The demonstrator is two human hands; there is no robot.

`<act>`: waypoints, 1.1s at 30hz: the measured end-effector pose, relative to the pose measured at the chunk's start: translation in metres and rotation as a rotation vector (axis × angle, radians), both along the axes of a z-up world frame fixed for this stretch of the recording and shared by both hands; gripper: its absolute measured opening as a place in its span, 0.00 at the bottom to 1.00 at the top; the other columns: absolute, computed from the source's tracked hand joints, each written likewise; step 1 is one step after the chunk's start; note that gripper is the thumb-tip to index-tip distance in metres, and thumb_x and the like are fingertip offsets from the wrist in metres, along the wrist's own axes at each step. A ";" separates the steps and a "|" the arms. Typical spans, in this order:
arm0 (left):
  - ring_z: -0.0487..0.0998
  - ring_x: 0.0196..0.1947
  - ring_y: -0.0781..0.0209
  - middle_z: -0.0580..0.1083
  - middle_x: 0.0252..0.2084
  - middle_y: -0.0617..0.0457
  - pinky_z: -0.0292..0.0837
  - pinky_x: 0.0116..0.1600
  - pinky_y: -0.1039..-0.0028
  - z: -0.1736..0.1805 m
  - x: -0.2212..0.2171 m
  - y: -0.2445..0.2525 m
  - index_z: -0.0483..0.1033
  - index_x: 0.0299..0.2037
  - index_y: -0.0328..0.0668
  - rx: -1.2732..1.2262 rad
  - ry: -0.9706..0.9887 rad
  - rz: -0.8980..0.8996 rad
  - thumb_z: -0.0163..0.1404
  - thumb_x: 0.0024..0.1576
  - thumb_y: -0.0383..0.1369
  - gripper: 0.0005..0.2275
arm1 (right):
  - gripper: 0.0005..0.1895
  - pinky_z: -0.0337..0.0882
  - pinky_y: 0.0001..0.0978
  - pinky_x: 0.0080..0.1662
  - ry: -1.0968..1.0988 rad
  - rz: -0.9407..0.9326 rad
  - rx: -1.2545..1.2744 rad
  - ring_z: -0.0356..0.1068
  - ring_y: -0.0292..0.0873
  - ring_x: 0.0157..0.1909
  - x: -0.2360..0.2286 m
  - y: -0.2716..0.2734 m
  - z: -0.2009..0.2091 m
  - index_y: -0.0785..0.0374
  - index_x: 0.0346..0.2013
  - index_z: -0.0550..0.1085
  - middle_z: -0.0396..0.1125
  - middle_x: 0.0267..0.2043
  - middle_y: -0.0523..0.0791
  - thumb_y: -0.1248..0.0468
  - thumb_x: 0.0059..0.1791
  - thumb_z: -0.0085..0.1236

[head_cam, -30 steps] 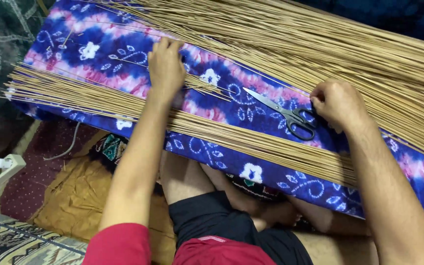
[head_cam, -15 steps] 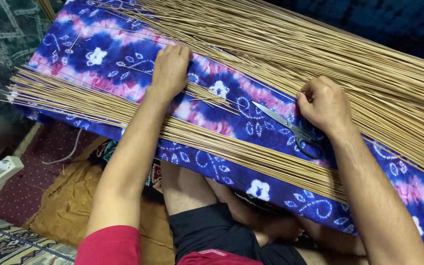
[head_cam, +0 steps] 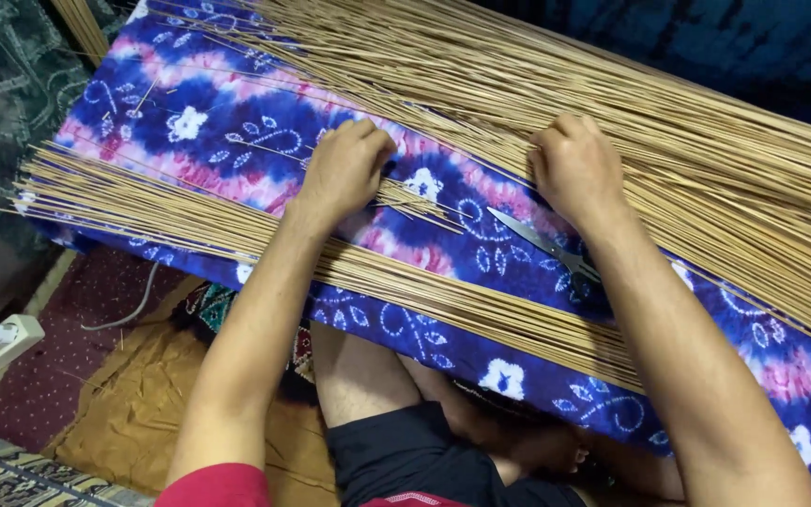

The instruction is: Aligning bundles of thin wooden sticks and trimming the ends to a uniform length using scissors.

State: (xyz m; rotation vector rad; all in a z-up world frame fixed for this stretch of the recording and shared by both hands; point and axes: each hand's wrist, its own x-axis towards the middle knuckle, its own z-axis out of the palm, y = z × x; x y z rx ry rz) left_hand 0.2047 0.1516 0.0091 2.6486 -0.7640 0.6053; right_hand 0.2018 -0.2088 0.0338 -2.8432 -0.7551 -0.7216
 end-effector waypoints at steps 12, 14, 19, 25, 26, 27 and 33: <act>0.77 0.41 0.51 0.74 0.36 0.54 0.70 0.44 0.63 0.009 -0.035 0.014 0.78 0.38 0.50 -0.045 0.053 0.033 0.55 0.59 0.33 0.01 | 0.05 0.72 0.36 0.41 -0.206 -0.064 -0.119 0.71 0.45 0.40 0.021 -0.001 -0.017 0.52 0.31 0.78 0.65 0.33 0.40 0.61 0.47 0.68; 0.77 0.41 0.50 0.74 0.36 0.53 0.70 0.45 0.61 0.008 -0.036 0.010 0.78 0.38 0.49 -0.048 0.027 -0.007 0.56 0.59 0.34 0.02 | 0.04 0.72 0.38 0.41 -0.259 -0.009 -0.046 0.71 0.48 0.40 0.013 -0.006 -0.001 0.55 0.33 0.78 0.65 0.34 0.43 0.66 0.49 0.67; 0.76 0.43 0.51 0.74 0.38 0.53 0.70 0.45 0.61 0.026 -0.062 -0.031 0.77 0.40 0.50 -0.089 -0.071 -0.120 0.56 0.58 0.33 0.03 | 0.03 0.70 0.39 0.40 -0.293 0.019 -0.082 0.70 0.48 0.41 -0.030 -0.015 0.025 0.54 0.35 0.77 0.65 0.34 0.42 0.65 0.50 0.64; 0.73 0.56 0.50 0.74 0.51 0.51 0.64 0.57 0.60 0.059 -0.124 -0.106 0.74 0.55 0.43 -0.127 -0.289 -0.199 0.59 0.56 0.33 0.17 | 0.02 0.66 0.41 0.40 -0.211 0.059 -0.080 0.70 0.48 0.40 -0.119 0.004 0.035 0.54 0.35 0.76 0.67 0.32 0.42 0.64 0.49 0.62; 0.73 0.57 0.50 0.74 0.52 0.49 0.63 0.60 0.58 0.059 -0.133 -0.117 0.74 0.57 0.41 -0.101 -0.281 -0.191 0.59 0.57 0.35 0.18 | 0.02 0.64 0.41 0.41 -0.184 0.081 -0.066 0.70 0.48 0.40 -0.136 0.010 0.041 0.55 0.35 0.76 0.67 0.32 0.43 0.64 0.49 0.61; 0.73 0.57 0.50 0.74 0.52 0.49 0.63 0.60 0.58 0.053 -0.138 -0.123 0.74 0.57 0.41 -0.104 -0.278 -0.206 0.59 0.57 0.35 0.18 | 0.02 0.64 0.41 0.41 -0.182 0.067 -0.068 0.70 0.48 0.40 -0.146 0.010 0.036 0.55 0.35 0.76 0.67 0.32 0.43 0.64 0.49 0.61; 0.78 0.30 0.53 0.73 0.28 0.56 0.69 0.34 0.64 0.040 -0.170 -0.131 0.75 0.33 0.49 -0.050 -0.125 -0.264 0.52 0.57 0.32 0.01 | 0.03 0.64 0.38 0.46 -0.130 0.075 0.051 0.71 0.43 0.40 -0.195 -0.018 0.013 0.53 0.38 0.76 0.67 0.33 0.40 0.62 0.50 0.59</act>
